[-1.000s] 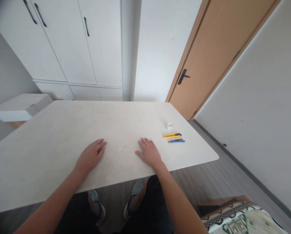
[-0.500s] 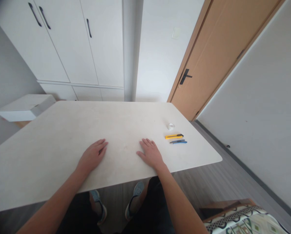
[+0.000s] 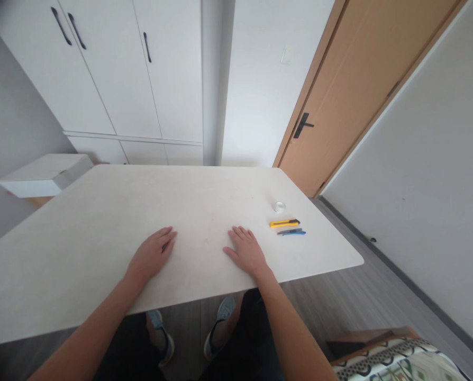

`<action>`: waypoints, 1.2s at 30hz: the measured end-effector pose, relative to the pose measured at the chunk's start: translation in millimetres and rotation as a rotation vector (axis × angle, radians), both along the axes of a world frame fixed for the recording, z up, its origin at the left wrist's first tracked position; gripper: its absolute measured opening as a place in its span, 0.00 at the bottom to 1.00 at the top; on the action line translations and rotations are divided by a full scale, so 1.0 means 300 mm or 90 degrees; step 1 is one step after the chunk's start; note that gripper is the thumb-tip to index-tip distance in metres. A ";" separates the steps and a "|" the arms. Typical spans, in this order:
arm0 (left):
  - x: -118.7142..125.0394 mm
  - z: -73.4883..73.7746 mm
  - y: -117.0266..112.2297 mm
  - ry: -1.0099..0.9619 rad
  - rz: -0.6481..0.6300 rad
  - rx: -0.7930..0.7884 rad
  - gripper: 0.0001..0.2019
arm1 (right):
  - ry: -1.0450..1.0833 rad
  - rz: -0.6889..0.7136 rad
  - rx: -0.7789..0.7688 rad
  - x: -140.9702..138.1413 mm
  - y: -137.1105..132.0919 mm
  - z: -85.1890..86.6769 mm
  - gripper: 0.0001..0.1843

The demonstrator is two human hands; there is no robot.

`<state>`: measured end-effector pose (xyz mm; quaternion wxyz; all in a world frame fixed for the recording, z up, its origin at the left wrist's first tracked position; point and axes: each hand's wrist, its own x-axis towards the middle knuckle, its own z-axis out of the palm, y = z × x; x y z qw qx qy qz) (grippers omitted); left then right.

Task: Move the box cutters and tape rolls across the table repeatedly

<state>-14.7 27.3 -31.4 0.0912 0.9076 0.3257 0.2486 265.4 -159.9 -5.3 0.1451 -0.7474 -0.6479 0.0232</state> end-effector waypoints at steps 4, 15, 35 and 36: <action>0.000 -0.001 0.001 0.006 -0.002 0.008 0.22 | -0.003 -0.001 0.001 0.000 0.000 -0.003 0.33; 0.000 0.001 -0.002 0.009 0.001 0.013 0.22 | -0.009 -0.006 -0.012 0.000 0.002 -0.001 0.33; -0.001 -0.003 0.002 0.012 -0.004 0.033 0.22 | -0.017 -0.013 -0.020 -0.007 0.002 0.006 0.32; -0.001 -0.001 0.002 0.016 -0.004 0.033 0.22 | -0.018 -0.013 -0.020 -0.007 0.002 0.006 0.32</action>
